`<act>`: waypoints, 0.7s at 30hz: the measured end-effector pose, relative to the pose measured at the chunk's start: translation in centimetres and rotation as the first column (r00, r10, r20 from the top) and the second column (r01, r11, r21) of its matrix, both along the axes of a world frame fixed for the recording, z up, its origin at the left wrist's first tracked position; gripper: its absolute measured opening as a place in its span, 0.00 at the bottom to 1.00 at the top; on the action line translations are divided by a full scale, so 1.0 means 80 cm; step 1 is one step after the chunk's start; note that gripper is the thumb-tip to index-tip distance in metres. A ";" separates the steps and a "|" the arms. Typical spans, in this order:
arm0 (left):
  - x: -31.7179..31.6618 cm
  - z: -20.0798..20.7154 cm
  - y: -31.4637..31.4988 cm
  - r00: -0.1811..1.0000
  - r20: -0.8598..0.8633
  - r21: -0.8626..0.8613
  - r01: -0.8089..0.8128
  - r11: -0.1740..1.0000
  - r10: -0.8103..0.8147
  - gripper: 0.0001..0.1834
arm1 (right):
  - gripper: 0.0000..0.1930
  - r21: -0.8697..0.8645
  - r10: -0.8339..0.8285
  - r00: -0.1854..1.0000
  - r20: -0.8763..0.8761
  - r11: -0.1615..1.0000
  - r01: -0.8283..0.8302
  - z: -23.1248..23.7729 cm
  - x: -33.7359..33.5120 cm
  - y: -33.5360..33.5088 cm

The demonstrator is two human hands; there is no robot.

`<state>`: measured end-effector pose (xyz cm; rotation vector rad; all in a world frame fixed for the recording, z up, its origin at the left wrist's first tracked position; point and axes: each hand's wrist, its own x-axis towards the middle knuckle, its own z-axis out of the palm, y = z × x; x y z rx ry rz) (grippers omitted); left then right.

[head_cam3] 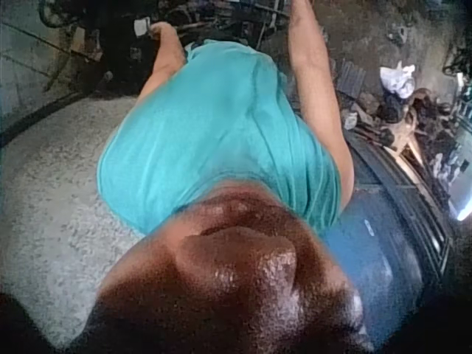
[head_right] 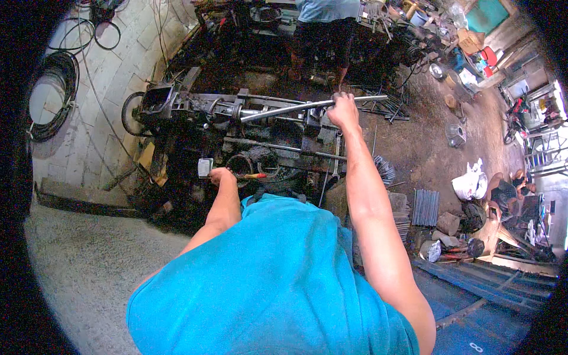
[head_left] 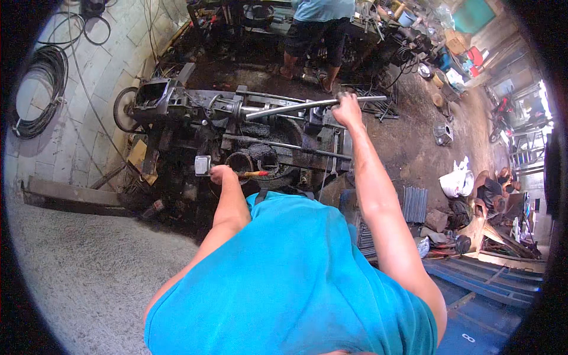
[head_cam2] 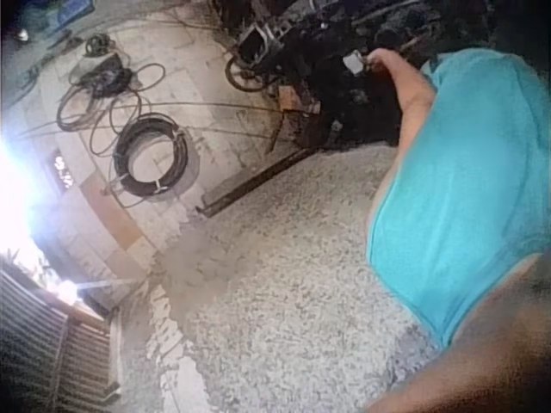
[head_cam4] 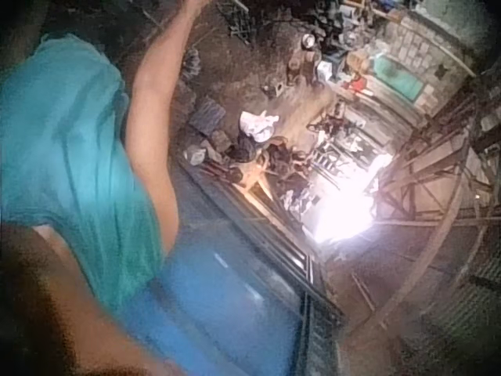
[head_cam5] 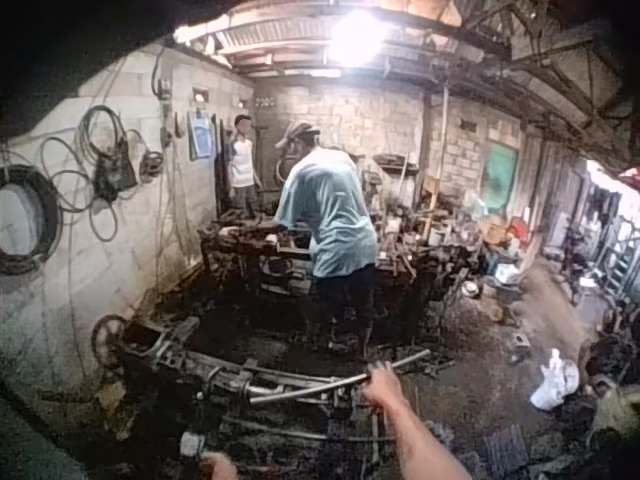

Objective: The person operates a manual lathe to shape or measure a metal rod, using calipers and a brush.

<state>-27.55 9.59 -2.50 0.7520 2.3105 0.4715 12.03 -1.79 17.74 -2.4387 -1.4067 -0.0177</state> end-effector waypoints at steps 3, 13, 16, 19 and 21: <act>-0.033 -0.079 0.010 0.967 -0.233 0.006 0.104 0.995 -0.099 0.20 | 0.17 0.007 0.056 0.998 0.024 0.998 -0.056 0.006 -0.004 0.005; 0.003 0.028 -0.007 0.793 0.377 0.038 -0.530 0.847 0.479 0.28 | 0.20 -0.017 0.008 1.000 -0.023 1.000 -0.008 -0.002 0.006 -0.006; 0.010 0.056 -0.013 0.763 0.406 0.015 -0.556 0.831 0.503 0.28 | 0.20 -0.019 0.016 1.000 -0.027 1.000 -0.016 -0.004 0.008 -0.011; 0.013 0.056 -0.011 0.729 0.435 0.001 -0.587 0.809 0.528 0.27 | 0.18 0.030 0.024 1.000 0.002 0.999 -0.024 -0.005 0.006 -0.010; 0.011 0.039 -0.007 0.726 0.429 0.008 -0.598 0.801 0.537 0.27 | 0.18 0.016 0.008 1.000 0.000 1.000 -0.008 -0.001 0.003 -0.007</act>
